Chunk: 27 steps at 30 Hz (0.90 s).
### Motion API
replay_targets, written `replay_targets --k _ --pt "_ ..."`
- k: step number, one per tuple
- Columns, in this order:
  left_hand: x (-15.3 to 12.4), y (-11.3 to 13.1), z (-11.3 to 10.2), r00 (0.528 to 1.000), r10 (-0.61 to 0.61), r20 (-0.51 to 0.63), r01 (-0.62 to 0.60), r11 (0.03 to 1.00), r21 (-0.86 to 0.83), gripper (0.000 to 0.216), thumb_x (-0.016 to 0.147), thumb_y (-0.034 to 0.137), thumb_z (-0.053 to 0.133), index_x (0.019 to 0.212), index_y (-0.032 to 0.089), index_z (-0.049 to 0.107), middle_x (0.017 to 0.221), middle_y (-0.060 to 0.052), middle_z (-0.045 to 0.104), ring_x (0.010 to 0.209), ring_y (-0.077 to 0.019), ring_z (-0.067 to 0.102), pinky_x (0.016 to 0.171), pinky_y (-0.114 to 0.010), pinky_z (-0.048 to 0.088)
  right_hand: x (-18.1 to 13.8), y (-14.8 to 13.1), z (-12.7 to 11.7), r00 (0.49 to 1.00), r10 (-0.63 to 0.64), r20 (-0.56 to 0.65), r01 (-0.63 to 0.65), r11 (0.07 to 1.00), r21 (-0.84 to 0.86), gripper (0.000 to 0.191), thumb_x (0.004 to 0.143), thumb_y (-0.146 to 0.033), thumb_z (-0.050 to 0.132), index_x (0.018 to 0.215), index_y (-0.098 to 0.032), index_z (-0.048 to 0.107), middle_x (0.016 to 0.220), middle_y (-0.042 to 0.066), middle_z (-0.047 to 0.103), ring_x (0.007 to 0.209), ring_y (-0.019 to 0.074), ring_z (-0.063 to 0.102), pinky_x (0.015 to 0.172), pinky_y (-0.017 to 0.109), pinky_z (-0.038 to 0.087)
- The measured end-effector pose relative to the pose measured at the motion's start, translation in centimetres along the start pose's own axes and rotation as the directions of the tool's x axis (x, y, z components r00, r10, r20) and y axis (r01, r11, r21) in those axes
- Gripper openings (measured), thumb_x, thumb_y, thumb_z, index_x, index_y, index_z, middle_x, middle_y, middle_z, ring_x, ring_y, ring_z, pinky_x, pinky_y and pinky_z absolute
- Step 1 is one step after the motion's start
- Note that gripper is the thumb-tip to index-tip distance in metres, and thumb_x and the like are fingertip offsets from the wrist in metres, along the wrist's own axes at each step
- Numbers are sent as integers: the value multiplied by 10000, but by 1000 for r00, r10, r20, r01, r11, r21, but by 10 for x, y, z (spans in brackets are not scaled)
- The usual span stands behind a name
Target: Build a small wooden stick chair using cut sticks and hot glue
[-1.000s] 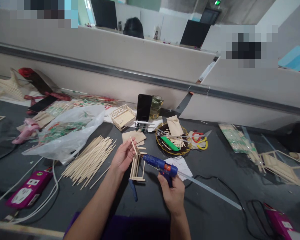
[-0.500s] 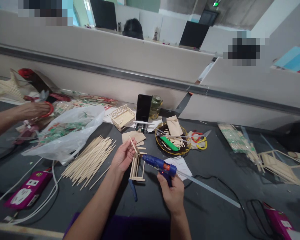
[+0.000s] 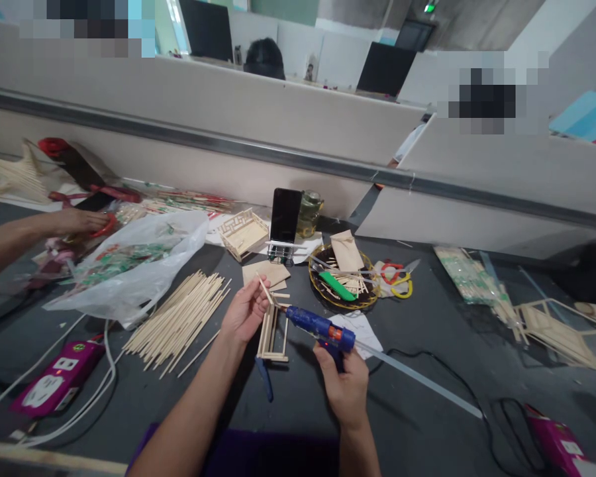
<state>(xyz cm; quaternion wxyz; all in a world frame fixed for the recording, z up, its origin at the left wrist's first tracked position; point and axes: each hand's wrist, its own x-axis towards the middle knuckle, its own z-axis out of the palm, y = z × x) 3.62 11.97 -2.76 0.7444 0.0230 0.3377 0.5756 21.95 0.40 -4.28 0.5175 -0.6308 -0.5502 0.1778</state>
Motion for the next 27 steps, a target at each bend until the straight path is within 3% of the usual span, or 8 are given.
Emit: replay_targets --k 20,24,27 --pt "-1 0 -1 999 -21 40 20 999 30 128 899 81 588 839 61 699 636 -68 722 438 -88 628 396 -148 524 7 -7 2 992 101 71 -107 991 84 292 802 -453 662 782 -171 732 606 36 650 472 140 515 459 264 434" --pt "-1 1 -1 999 -25 43 23 998 51 118 885 86 606 819 66 702 619 -62 717 438 -88 626 396 -148 521 11 -11 -14 981 186 60 -191 978 89 321 810 -472 653 824 -161 731 557 16 614 445 118 475 442 244 406" --pt "-1 1 0 999 3 46 -8 995 98 99 866 94 629 809 66 704 606 -59 715 431 -86 622 394 -144 515 12 -6 -40 947 314 70 -320 941 106 383 800 -535 659 835 -156 701 489 -12 548 437 114 463 435 232 396"
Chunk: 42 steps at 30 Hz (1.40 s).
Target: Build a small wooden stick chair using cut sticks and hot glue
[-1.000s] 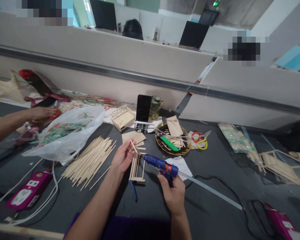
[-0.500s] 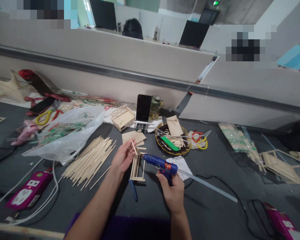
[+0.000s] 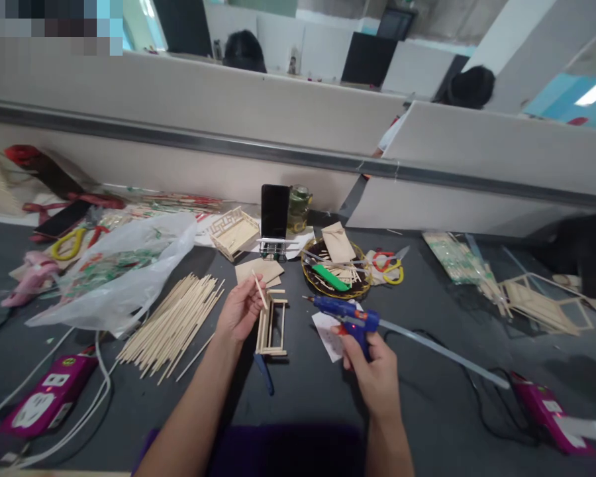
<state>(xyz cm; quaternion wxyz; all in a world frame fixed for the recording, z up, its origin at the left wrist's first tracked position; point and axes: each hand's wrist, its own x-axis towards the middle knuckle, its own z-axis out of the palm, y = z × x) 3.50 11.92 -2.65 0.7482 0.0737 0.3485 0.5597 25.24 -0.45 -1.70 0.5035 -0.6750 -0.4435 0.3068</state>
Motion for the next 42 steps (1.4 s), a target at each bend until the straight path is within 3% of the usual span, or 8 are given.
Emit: replay_targets --k 5,9,15,21,23,25,31,42 --pt "2 2 1 999 44 -5 -43 996 73 57 804 136 707 784 83 702 583 -37 709 411 -74 605 375 -122 481 -4 9 -58 954 266 -139 -267 964 12 609 674 -630 734 1026 -142 642 505 -31 552 417 125 457 382 234 370" --pt "3 3 2 999 47 8 -47 990 136 139 719 180 791 779 91 703 586 -34 709 414 -71 598 368 -116 456 -3 20 -80 916 310 -253 -339 937 -81 691 598 -667 736 1011 -115 687 596 31 643 490 158 528 440 265 418" --pt "3 0 2 992 98 85 -116 963 242 282 616 248 865 782 83 707 596 -43 709 429 -61 590 381 -107 428 15 58 -58 975 181 -125 -205 956 -210 594 701 -705 572 821 -142 719 623 83 678 567 211 578 555 328 446" --pt "2 -3 0 986 92 140 -133 939 316 348 549 327 897 736 94 716 595 -41 703 402 -54 553 373 -121 428 13 40 -38 926 -182 -331 -15 858 -513 438 785 -578 557 769 -167 706 834 159 699 801 283 604 747 413 460" --pt "2 -4 0 983 89 161 -139 933 333 369 531 351 904 730 96 726 600 -42 701 411 -52 550 376 -122 429 14 16 -19 965 -114 -237 37 952 -304 374 812 -527 582 832 -177 712 804 96 700 717 226 596 676 344 460" --pt "1 -4 0 982 86 170 -142 926 350 375 524 366 905 719 97 732 602 -39 693 421 -47 543 380 -119 421 21 -6 9 999 -40 16 41 997 -66 333 798 -505 643 825 -180 713 765 50 691 680 187 583 624 293 445" --pt "-3 -3 2 980 80 179 -148 903 404 358 527 382 899 682 102 739 498 28 555 407 -16 429 360 -111 305 48 -34 84 906 33 422 -182 930 318 346 710 -501 755 745 -163 690 633 -12 605 476 66 363 429 208 247" --pt "-6 -11 3 968 85 238 -199 838 508 381 596 459 856 698 112 735 501 27 540 408 -27 377 393 -159 272 42 -30 98 853 163 496 -420 778 466 322 571 -400 863 650 -152 673 532 -44 531 451 45 374 405 183 229"
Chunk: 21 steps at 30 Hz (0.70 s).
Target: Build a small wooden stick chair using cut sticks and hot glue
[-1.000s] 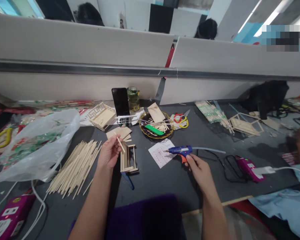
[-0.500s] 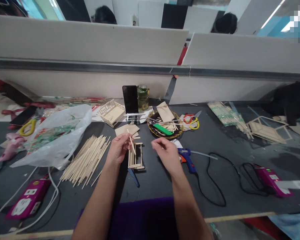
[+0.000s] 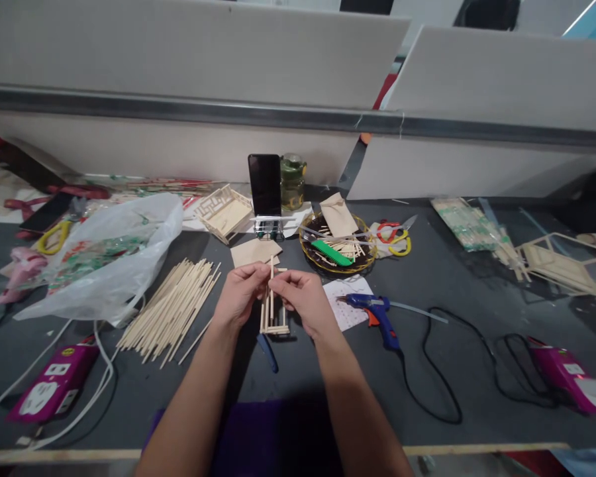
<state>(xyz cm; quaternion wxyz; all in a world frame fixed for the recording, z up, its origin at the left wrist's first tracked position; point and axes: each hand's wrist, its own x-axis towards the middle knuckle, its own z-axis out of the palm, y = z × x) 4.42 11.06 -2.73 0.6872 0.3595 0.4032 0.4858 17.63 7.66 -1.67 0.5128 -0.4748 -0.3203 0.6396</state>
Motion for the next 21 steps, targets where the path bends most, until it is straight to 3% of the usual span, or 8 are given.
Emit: replay_targets --k 5,10,15,21 --pt "1 -4 5 996 14 -86 -17 999 -42 326 580 308 852 816 135 708 495 81 487 374 -7 294 375 -158 182 -4 4 -16 994 19 -110 -17 1000 15 305 556 -377 871 666 -155 692 546 -23 570 458 50 382 393 178 214" --pt "-1 -3 6 996 -28 -89 32 998 50 352 585 148 718 936 128 702 422 116 423 342 -12 267 379 -151 173 -8 10 -21 991 50 -122 -50 999 2 311 555 -386 873 665 -148 706 548 -22 562 467 50 389 400 179 215" --pt "-1 -4 3 989 -72 -125 95 978 188 342 654 150 634 988 124 703 367 70 492 303 -65 405 359 -153 236 -10 12 -19 991 74 -113 -79 996 -38 312 568 -394 864 683 -149 709 552 -21 563 462 50 381 404 186 211" --pt "2 -10 2 988 36 -150 10 955 296 288 695 95 627 964 125 729 452 39 580 281 -72 437 326 -169 300 -9 19 -22 992 82 -92 -87 995 -54 285 576 -381 854 685 -157 716 550 -18 573 457 52 382 402 188 198"
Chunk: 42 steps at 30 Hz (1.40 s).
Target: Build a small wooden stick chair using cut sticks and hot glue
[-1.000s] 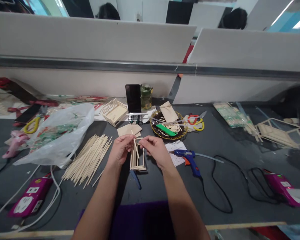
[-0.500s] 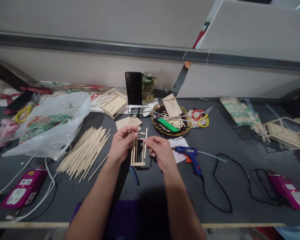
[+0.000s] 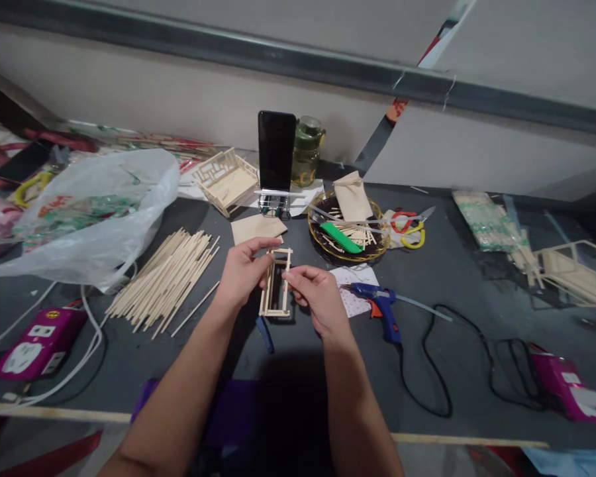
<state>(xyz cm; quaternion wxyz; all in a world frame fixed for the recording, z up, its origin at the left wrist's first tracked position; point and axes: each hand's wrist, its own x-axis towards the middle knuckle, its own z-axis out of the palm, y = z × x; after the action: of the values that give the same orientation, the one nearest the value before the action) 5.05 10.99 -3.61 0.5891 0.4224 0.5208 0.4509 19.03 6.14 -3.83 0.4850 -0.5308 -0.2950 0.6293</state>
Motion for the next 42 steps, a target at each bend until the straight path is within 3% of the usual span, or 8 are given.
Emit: replay_targets --k 5,17,42 --pt "3 -4 0 1000 17 -11 -17 999 27 311 693 64 616 977 121 727 549 26 630 295 -50 406 314 -169 283 1 4 -2 1000 -19 -16 19 1000 0 267 589 -372 846 705 -162 728 545 -20 569 457 53 382 405 190 209" --pt "6 -3 -1 1000 -19 9 19 1000 14 208 696 130 637 895 123 699 420 79 464 301 -48 339 321 -165 238 0 4 -3 999 -47 -19 46 997 -61 288 634 -418 817 727 -162 725 570 -9 587 459 49 376 417 197 221" --pt "5 -1 -2 999 6 50 -9 998 58 233 719 160 602 940 117 661 436 92 451 308 -44 335 300 -154 242 3 7 -4 1000 -16 -22 16 1000 -19 270 595 -377 836 703 -153 730 549 -14 577 458 47 366 408 191 201"
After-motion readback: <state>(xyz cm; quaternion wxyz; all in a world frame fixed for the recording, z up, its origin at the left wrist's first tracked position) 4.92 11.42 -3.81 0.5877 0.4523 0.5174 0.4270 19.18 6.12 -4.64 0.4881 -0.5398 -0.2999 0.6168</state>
